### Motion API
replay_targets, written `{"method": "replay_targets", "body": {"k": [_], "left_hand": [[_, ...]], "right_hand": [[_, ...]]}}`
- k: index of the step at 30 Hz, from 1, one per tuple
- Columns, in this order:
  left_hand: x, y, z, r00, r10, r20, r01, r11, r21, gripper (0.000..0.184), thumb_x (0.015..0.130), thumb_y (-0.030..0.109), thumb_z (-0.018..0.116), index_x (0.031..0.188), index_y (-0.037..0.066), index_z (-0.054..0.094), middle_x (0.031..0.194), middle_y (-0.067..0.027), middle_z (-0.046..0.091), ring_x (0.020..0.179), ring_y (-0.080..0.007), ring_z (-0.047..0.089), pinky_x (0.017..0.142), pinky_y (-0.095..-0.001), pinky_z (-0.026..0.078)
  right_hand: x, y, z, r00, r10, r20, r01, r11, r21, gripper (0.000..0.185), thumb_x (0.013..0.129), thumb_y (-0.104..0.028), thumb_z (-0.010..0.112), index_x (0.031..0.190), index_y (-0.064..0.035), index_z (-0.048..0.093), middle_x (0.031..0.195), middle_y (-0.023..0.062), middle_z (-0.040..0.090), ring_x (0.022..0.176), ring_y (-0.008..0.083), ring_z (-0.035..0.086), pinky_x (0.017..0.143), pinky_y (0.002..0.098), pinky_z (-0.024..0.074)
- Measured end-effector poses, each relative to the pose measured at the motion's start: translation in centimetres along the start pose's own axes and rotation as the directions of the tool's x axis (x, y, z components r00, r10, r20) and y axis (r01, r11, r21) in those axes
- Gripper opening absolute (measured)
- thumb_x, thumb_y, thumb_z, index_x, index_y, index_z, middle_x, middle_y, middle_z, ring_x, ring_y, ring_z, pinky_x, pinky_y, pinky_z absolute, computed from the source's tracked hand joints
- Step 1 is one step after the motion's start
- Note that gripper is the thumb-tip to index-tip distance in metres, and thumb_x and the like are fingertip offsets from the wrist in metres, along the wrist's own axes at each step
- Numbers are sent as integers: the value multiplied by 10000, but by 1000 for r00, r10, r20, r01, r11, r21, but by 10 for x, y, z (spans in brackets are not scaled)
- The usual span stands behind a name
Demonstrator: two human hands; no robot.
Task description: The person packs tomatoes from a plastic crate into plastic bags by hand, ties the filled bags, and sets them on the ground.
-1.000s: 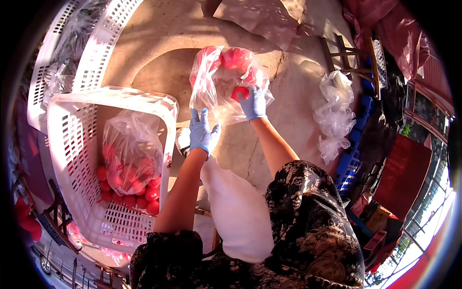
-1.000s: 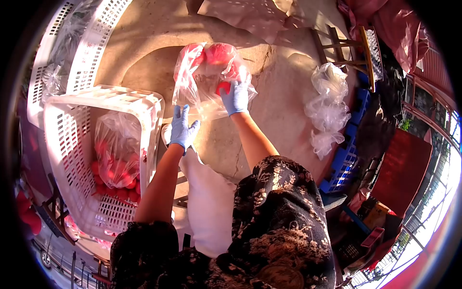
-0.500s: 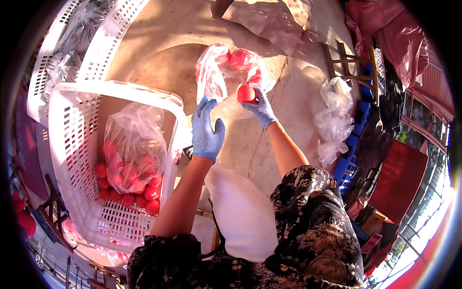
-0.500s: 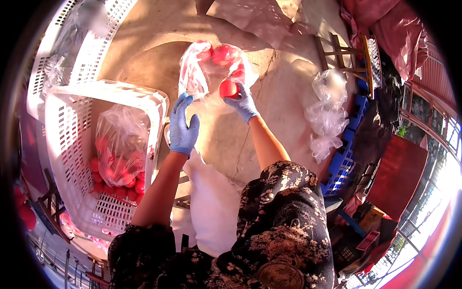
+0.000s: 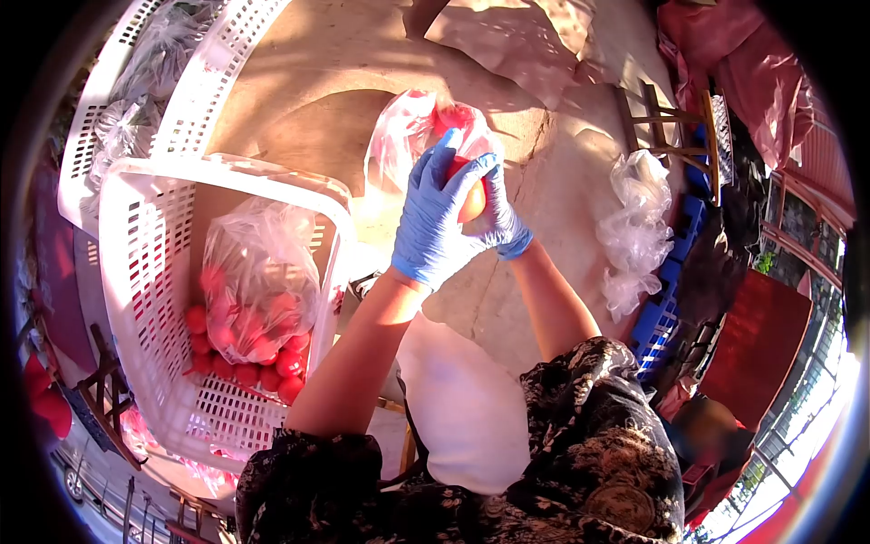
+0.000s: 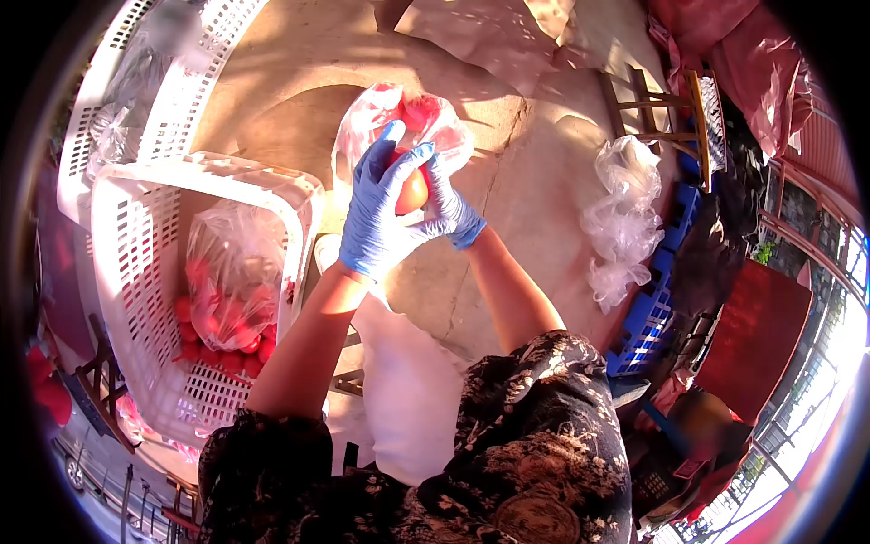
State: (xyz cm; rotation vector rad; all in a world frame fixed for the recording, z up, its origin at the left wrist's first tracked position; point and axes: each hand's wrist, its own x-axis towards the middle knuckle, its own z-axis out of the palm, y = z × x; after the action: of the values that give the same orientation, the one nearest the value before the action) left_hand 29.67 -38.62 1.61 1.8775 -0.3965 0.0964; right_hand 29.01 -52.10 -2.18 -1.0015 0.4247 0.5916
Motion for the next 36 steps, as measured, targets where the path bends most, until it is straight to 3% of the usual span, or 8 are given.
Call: {"method": "replay_targets", "body": {"k": [2, 4, 11, 13, 16, 19, 26, 36], "left_hand": [[4, -14, 3, 978, -128, -166, 108, 986, -124, 401, 675, 146, 731, 1032, 68, 565, 1095, -112, 563, 1024, -232, 533, 878, -310, 424], [5, -25, 0, 563, -821, 93, 480, 233, -846, 301, 811, 269, 598, 1046, 88, 548, 1105, -107, 558, 999, -228, 549, 841, -338, 451], [-46, -39, 3, 520, -761, 389, 217, -323, -921, 325, 891, 334, 323, 1074, 154, 524, 1184, -152, 515, 960, -345, 549, 798, -484, 454], [-51, -36, 2, 428, -804, 412, 185, -369, -911, 335, 900, 326, 304, 1085, 151, 523, 1197, -150, 504, 987, -338, 535, 802, -493, 451], [-54, -41, 5, 357, -846, 397, 184, -353, -917, 360, 914, 317, 268, 1114, 147, 515, 1217, -140, 489, 1024, -324, 514, 804, -500, 453], [-55, -44, 2, 308, -872, 380, 263, -306, -915, 366, 916, 315, 263, 1121, 142, 512, 1207, -123, 491, 1006, -317, 523, 803, -492, 463], [-59, -47, 5, 258, -862, 437, 354, -336, -873, 322, 912, 281, 319, 1120, 114, 499, 1188, -111, 495, 998, -316, 526, 797, -494, 470], [-74, -60, 10, 346, -821, 453, 385, -316, -867, 335, 907, 274, 339, 1159, 93, 466, 1203, -179, 482, 941, -325, 556, 771, -472, 473]], "right_hand": [[-1, 16, -5, 999, 4, -43, -17, 952, -305, 600, 834, -636, 316, 972, -95, 535, 788, 25, 571, 651, 89, 540, 521, 209, 411], [-11, 11, -10, 984, 69, 162, -23, 963, -267, 509, 886, -553, 316, 725, -115, 519, 589, -37, 478, 493, 46, 408, 439, 199, 302], [10, -16, -14, 339, -901, -269, 296, 374, -879, 137, 777, 30, 480, 899, -14, 523, 920, 101, 530, 769, 137, 536, 684, 272, 450], [5, -37, 15, 276, -952, 130, 442, 5, -897, 189, 746, 49, 475, 917, -13, 528, 885, 109, 541, 748, 185, 547, 697, 284, 454], [14, -15, 34, 555, -723, 412, 791, 303, -532, 258, 685, 80, 446, 891, -10, 572, 834, 133, 584, 755, 286, 571, 739, 330, 464], [60, 36, -8, 931, -362, -54, 102, 398, -912, 215, 713, -2, 410, 745, -19, 622, 850, 147, 627, 871, 296, 578, 830, 367, 434], [77, 10, -94, 624, -779, 60, -447, -419, -790, 232, 696, -200, 601, 922, -151, 582, 986, 73, 573, 916, 275, 531, 800, 357, 426], [88, -24, -112, 611, -647, -457, -564, 50, -824, 461, 609, -397, 700, 997, -165, 605, 987, 90, 607, 941, 251, 574, 806, 348, 468]]}}
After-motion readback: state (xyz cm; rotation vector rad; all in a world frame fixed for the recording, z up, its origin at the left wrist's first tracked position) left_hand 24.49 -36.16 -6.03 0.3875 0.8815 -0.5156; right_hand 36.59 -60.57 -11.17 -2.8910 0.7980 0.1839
